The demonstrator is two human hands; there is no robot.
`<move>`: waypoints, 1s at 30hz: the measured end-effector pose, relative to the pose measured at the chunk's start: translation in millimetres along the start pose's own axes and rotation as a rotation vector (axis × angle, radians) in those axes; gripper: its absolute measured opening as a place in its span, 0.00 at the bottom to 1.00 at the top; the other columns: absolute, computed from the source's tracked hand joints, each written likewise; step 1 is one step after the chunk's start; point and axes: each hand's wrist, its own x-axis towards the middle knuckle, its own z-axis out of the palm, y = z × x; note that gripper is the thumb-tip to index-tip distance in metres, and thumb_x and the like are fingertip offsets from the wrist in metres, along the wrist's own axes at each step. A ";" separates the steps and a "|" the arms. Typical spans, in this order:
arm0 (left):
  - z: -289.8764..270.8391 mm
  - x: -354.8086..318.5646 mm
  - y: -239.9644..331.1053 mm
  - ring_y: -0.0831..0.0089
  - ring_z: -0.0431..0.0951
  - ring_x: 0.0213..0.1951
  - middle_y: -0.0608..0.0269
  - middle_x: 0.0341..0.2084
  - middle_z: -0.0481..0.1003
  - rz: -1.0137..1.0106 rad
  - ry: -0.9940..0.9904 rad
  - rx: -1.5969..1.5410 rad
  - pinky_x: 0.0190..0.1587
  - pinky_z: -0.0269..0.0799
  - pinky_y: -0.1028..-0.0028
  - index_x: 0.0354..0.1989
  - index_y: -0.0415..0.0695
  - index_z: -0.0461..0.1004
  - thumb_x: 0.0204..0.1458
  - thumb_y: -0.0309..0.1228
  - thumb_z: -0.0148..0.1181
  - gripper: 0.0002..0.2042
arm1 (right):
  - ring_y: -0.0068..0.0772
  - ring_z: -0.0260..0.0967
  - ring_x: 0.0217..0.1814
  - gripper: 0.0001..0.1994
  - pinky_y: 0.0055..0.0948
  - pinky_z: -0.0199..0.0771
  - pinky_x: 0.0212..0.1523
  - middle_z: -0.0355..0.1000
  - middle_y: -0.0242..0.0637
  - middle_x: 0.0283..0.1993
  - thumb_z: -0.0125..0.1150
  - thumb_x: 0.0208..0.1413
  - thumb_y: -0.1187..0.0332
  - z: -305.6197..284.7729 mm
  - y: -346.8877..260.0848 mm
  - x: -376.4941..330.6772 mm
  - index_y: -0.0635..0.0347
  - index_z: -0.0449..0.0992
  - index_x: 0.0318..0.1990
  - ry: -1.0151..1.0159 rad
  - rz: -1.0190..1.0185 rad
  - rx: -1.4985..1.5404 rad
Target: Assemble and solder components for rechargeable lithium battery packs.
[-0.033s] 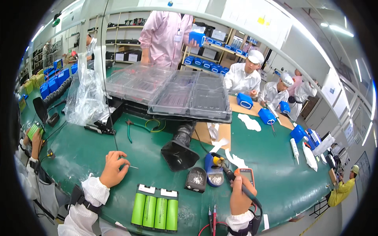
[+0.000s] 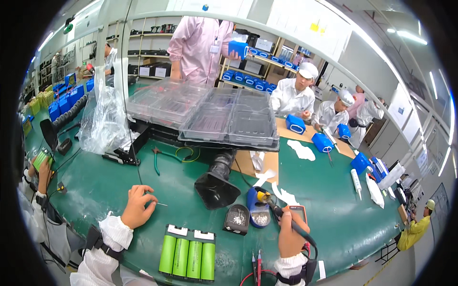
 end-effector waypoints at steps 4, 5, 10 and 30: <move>8.9 -1.3 0.3 0.60 0.67 0.50 0.61 0.43 0.72 0.008 -0.016 -0.007 0.53 0.59 0.61 0.31 0.45 0.78 0.44 0.24 0.64 0.05 | 0.25 0.74 0.34 0.15 0.27 0.72 0.36 0.77 0.43 0.30 0.55 0.62 0.63 12.3 33.5 25.7 0.69 0.80 0.40 -0.143 0.047 -0.143; 11.6 1.3 1.1 0.60 0.67 0.50 0.61 0.43 0.72 0.021 -0.010 -0.015 0.53 0.59 0.61 0.31 0.46 0.78 0.44 0.24 0.64 0.06 | 0.29 0.75 0.38 0.15 0.27 0.72 0.39 0.78 0.44 0.37 0.56 0.62 0.64 13.1 59.0 33.0 0.69 0.79 0.44 -0.190 0.012 -0.161; 1.7 -6.5 -3.6 0.60 0.68 0.49 0.61 0.43 0.72 0.007 -0.031 0.033 0.52 0.60 0.61 0.31 0.46 0.79 0.44 0.24 0.64 0.06 | 0.29 0.73 0.33 0.19 0.27 0.72 0.31 0.75 0.38 0.42 0.56 0.60 0.67 26.2 37.4 -2.8 0.62 0.68 0.58 -0.319 0.709 0.646; 0.0 -1.7 -17.7 0.62 0.71 0.43 0.65 0.37 0.74 -0.056 0.095 0.193 0.46 0.66 0.65 0.32 0.45 0.78 0.47 0.26 0.66 0.05 | 0.19 0.61 0.22 0.08 0.24 0.61 0.24 0.68 0.31 0.20 0.62 0.59 0.70 -13.9 -66.8 -111.0 0.67 0.77 0.34 -0.696 0.195 -0.066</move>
